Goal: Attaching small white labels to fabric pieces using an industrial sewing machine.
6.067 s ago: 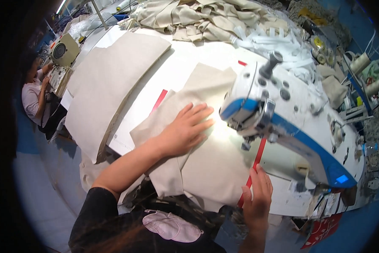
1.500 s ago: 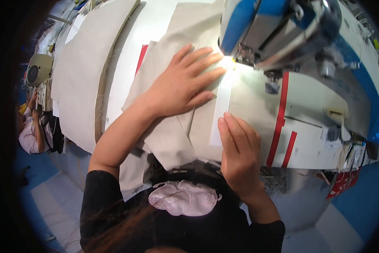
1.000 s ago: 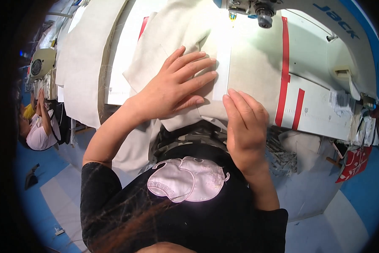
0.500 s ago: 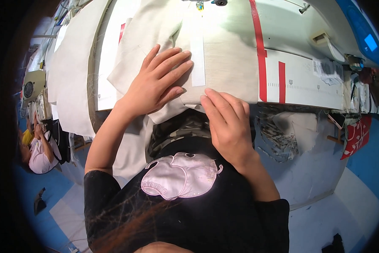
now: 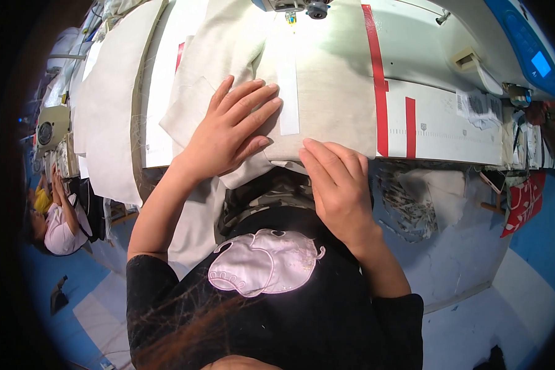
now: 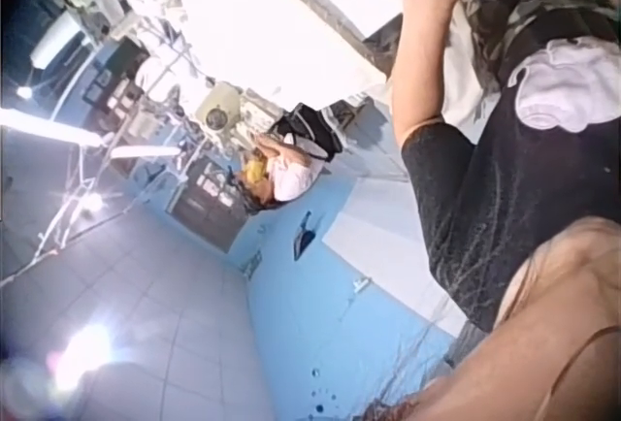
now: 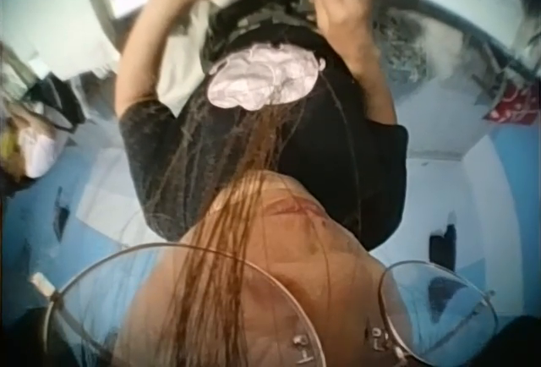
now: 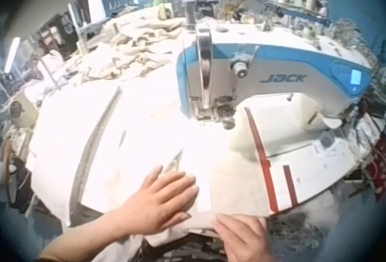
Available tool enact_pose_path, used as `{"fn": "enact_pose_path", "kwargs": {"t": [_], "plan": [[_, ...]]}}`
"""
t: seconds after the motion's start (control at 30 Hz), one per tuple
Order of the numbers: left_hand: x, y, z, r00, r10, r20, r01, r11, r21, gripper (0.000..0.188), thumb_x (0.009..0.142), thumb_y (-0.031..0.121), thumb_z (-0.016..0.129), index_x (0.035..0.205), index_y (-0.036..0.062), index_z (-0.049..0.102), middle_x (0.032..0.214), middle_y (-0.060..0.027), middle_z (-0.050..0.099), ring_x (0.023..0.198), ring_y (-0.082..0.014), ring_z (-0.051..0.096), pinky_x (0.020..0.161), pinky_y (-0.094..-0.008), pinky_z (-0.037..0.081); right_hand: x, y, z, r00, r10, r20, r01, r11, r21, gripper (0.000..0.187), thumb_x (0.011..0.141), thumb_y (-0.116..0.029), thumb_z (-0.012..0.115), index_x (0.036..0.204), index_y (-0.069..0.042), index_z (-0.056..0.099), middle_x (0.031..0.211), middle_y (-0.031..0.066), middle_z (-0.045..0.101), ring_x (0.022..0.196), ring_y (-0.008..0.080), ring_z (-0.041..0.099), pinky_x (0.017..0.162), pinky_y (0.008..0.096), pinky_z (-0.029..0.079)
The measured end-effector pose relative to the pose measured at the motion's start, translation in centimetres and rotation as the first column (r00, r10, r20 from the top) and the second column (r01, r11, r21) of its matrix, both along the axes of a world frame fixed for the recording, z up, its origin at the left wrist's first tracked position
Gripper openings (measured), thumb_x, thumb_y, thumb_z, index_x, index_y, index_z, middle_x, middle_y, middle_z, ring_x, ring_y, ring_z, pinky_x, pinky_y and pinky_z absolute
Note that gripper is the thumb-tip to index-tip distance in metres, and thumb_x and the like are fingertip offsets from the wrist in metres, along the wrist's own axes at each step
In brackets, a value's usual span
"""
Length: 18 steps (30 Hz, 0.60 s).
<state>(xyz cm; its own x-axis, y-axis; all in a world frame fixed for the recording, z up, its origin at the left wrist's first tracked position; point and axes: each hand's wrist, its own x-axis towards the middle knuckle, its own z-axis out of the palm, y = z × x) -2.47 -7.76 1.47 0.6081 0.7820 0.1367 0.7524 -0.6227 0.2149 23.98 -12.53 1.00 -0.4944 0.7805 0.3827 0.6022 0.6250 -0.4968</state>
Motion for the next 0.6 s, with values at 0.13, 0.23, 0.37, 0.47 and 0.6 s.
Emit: {"fn": "enact_pose_path", "kwargs": {"t": [0.13, 0.23, 0.37, 0.47, 0.6], "plan": [[0.1, 0.0, -0.1, 1.0, -0.001, 0.024, 0.001, 1.0, 0.004, 0.06, 0.099, 0.035, 0.064, 0.151, 0.01, 0.05, 0.157, -0.0107, 0.047, 0.148, -0.0327, 0.04, 0.127, -0.0582, 0.02, 0.2, 0.1, 0.0, 1.0, -0.007, 0.015, 0.007, 1.0, -0.01, 0.041, 0.08, 0.004, 0.073, 0.121, -0.001, 0.071, 0.129, 0.0072, 0.068, 0.115, 0.0253, 0.062, 0.096, 0.0393, 0.045], [0.2, 0.0, -0.1, 0.999, 0.004, 0.044, -0.004, 1.0, 0.011, 0.06, 0.097, 0.034, 0.066, 0.151, 0.0106, 0.051, 0.157, -0.0112, 0.048, 0.147, -0.033, 0.041, 0.126, -0.0593, 0.021, 0.4, 0.3, -0.2, 1.0, 0.001, 0.011, -0.001, 1.0, 0.007, 0.043, 0.079, 0.006, 0.073, 0.121, -0.001, 0.071, 0.13, 0.0071, 0.067, 0.115, 0.0255, 0.061, 0.097, 0.0397, 0.045], [0.1, 0.1, -0.1, 0.998, -0.003, 0.06, 0.002, 1.0, 0.009, 0.062, 0.097, 0.035, 0.067, 0.152, 0.0116, 0.051, 0.157, -0.0105, 0.047, 0.148, -0.0325, 0.041, 0.126, -0.0599, 0.021, 0.4, 0.5, -0.3, 1.0, 0.024, 0.007, -0.024, 1.0, 0.003, 0.044, 0.078, 0.009, 0.072, 0.121, -0.001, 0.071, 0.13, 0.0071, 0.066, 0.115, 0.0258, 0.061, 0.098, 0.0401, 0.046], [0.0, 0.0, 0.3, 0.998, -0.022, 0.066, 0.021, 1.0, 0.01, 0.062, 0.098, 0.038, 0.065, 0.152, 0.0127, 0.05, 0.158, -0.0101, 0.047, 0.148, -0.0325, 0.04, 0.126, -0.06, 0.021, 0.4, 0.4, -0.4, 1.0, 0.027, -0.013, -0.027, 0.999, 0.025, 0.045, 0.078, 0.01, 0.071, 0.122, -0.001, 0.071, 0.13, 0.007, 0.066, 0.114, 0.0261, 0.061, 0.098, 0.04, 0.046], [-0.8, 0.0, 0.1, 0.995, -0.081, 0.059, 0.079, 0.997, 0.026, 0.062, 0.101, 0.049, 0.056, 0.153, 0.0151, 0.05, 0.158, -0.0084, 0.046, 0.146, -0.0319, 0.043, 0.125, -0.0602, 0.021, 0.1, 0.7, -0.4, 0.999, 0.039, -0.017, -0.039, 0.999, 0.012, 0.046, 0.078, 0.011, 0.071, 0.122, -0.001, 0.071, 0.13, 0.0068, 0.066, 0.113, 0.0261, 0.061, 0.097, 0.0397, 0.046]]}}
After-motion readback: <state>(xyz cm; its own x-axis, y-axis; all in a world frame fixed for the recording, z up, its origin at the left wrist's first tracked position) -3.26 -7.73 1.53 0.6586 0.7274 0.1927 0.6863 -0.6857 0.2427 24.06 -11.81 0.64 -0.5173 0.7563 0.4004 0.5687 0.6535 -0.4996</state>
